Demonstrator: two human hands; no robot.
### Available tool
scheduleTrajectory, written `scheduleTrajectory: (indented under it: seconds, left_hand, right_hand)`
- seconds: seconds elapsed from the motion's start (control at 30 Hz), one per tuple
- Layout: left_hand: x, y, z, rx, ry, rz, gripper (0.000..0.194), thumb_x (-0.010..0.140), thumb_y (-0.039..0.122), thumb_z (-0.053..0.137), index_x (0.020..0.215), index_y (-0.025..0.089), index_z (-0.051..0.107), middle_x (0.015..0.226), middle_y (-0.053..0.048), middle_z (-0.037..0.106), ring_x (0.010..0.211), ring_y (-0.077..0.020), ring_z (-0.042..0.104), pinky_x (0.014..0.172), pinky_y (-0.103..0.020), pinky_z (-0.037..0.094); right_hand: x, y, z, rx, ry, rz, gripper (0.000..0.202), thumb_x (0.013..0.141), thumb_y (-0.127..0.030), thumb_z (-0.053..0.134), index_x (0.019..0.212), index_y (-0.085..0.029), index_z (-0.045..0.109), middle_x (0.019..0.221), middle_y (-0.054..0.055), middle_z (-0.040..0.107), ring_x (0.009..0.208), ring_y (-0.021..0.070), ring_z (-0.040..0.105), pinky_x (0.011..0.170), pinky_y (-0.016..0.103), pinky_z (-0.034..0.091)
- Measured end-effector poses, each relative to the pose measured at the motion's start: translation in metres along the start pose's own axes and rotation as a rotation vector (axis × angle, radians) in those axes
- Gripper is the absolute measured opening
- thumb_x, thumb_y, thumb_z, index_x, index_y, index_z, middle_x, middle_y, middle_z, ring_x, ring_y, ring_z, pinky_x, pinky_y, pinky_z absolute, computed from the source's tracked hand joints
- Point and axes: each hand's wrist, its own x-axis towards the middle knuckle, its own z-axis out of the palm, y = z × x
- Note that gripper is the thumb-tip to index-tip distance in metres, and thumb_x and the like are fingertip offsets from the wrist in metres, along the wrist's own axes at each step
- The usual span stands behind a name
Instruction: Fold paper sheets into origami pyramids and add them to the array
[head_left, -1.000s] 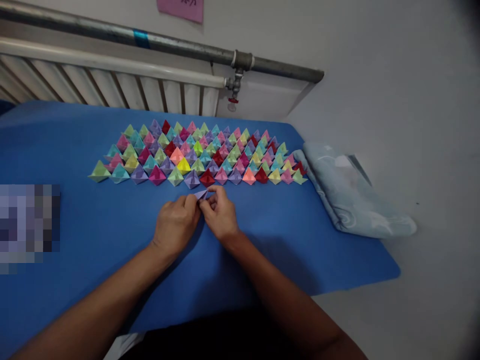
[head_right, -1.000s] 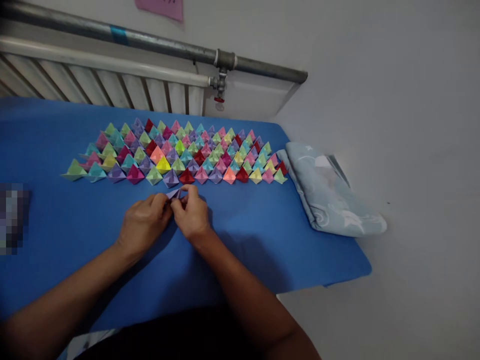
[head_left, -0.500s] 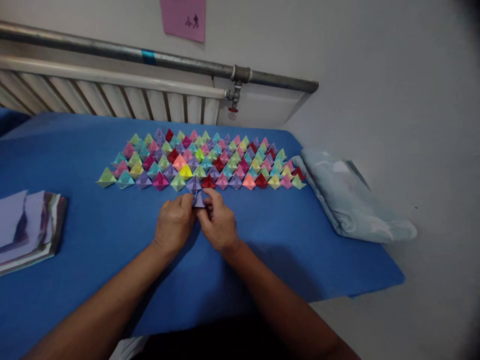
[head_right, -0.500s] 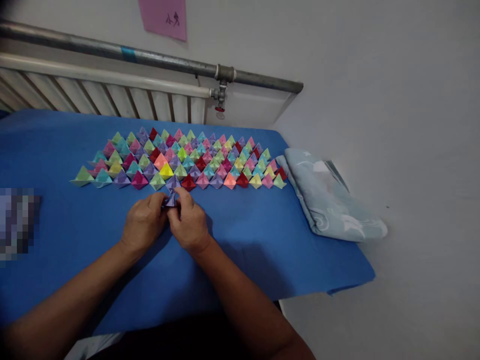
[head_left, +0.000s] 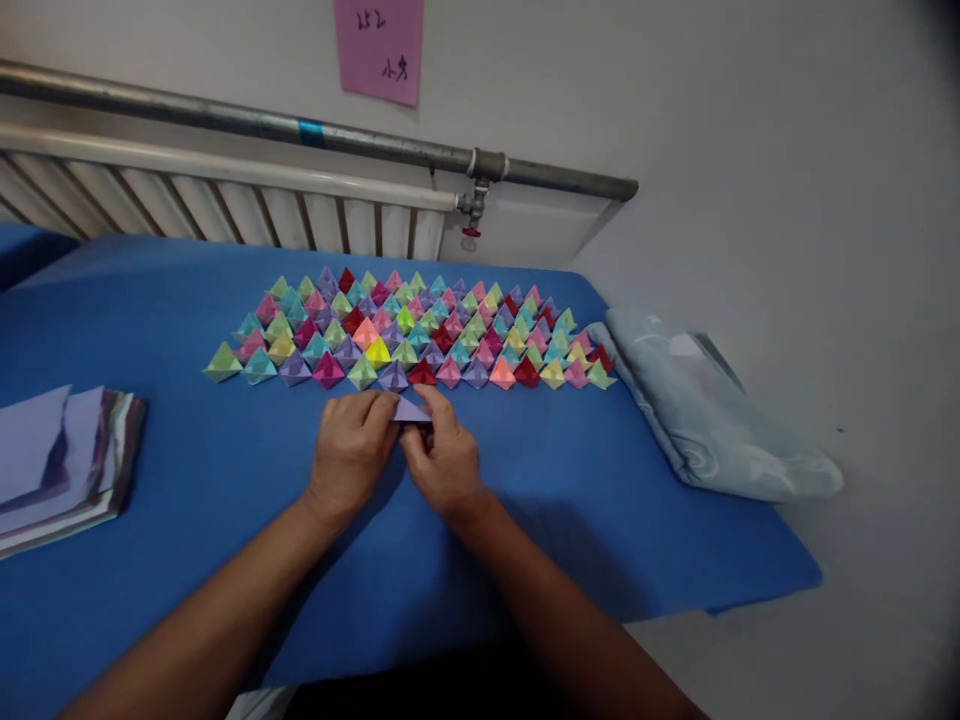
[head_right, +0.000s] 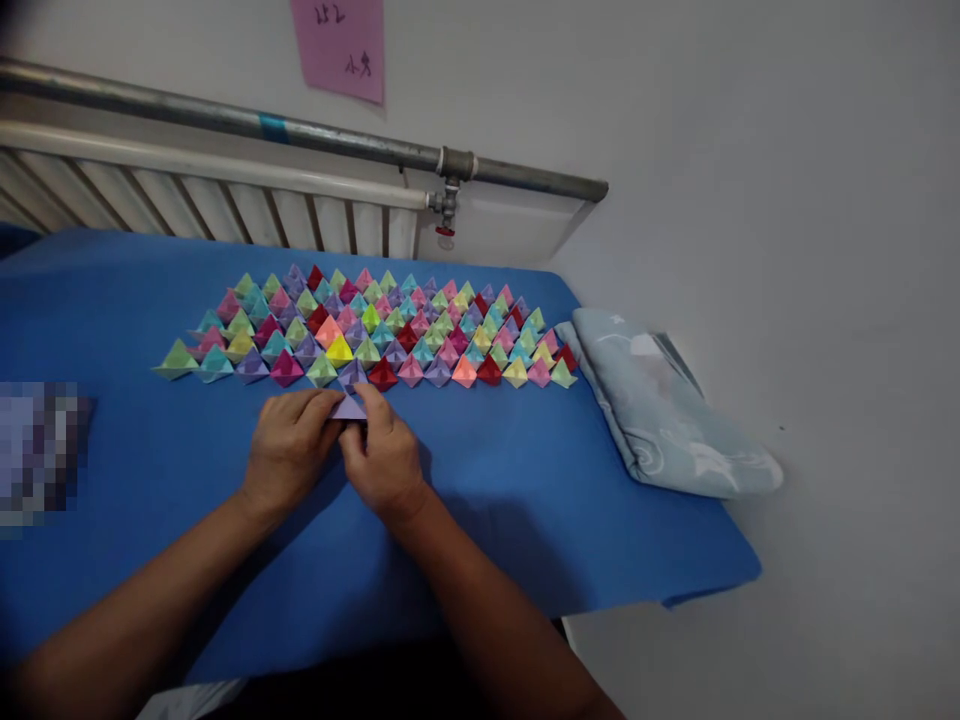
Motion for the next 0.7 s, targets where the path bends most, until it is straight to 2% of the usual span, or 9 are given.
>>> scheduleTrajectory:
  seconds: [0.1,0.2,0.37,0.5,0.6,0.7]
  left_hand:
    - [0.0,0.004,-0.002,0.03,0.068,-0.044,0.022,0.1,0.027,0.049,0.104,0.019,0.068,0.107,-0.012,0.068,0.09,-0.0257,0.061,0.077,-0.038,0.042]
    - [0.0,0.005,-0.003,0.039,0.124,-0.038,0.022,0.101,0.028,0.049,0.105,0.019,0.069,0.097,-0.011,0.067,0.085,-0.0252,0.059,0.075,-0.038,0.043]
    - [-0.002,0.003,0.003,-0.089,0.172,-0.033,0.022,0.101,0.027,0.046,0.108,0.016,0.064,0.089,-0.008,0.066,0.08,-0.0239,0.061,0.073,-0.036,0.046]
    - [-0.003,0.005,0.006,-0.195,0.143,-0.092,0.019,0.099,0.023,0.047,0.109,0.015,0.062,0.094,-0.009,0.068,0.087,-0.0241,0.064,0.077,-0.036,0.05]
    - [-0.006,0.007,0.006,-0.28,0.139,-0.112,0.019,0.097,0.021,0.051,0.113,0.016,0.06,0.099,-0.008,0.069,0.091,-0.0218,0.066,0.081,-0.032,0.051]
    - [-0.008,0.007,0.005,-0.374,0.146,-0.191,0.017,0.095,0.021,0.055,0.111,0.019,0.06,0.1,-0.004,0.071,0.087,-0.0178,0.068,0.078,-0.027,0.052]
  right_hand:
    - [0.002,-0.001,0.0,0.08,-0.002,0.114,0.046,0.085,-0.026,0.051,0.131,-0.023,0.052,0.103,0.006,0.072,0.081,0.0195,0.07,0.077,0.032,0.055]
    - [0.005,-0.001,0.001,0.178,-0.006,0.186,0.044,0.081,-0.026,0.057,0.125,-0.025,0.052,0.092,0.001,0.071,0.076,0.0178,0.068,0.072,0.029,0.054]
    - [0.006,0.003,0.008,0.298,0.023,0.27,0.035,0.076,-0.031,0.063,0.109,-0.024,0.053,0.082,-0.002,0.067,0.07,0.0169,0.065,0.066,0.028,0.052]
    - [0.005,0.008,0.009,0.267,0.019,0.181,0.017,0.081,-0.033,0.059,0.096,-0.024,0.056,0.083,0.0,0.067,0.073,0.0169,0.066,0.07,0.029,0.052]
    - [0.003,0.01,0.006,0.273,0.006,0.078,0.018,0.086,-0.029,0.055,0.102,-0.024,0.059,0.092,0.001,0.07,0.081,0.0166,0.067,0.077,0.03,0.053]
    - [0.002,0.011,0.004,0.279,0.005,0.005,0.019,0.09,-0.027,0.052,0.106,-0.023,0.06,0.097,0.003,0.07,0.087,0.0165,0.067,0.081,0.029,0.053]
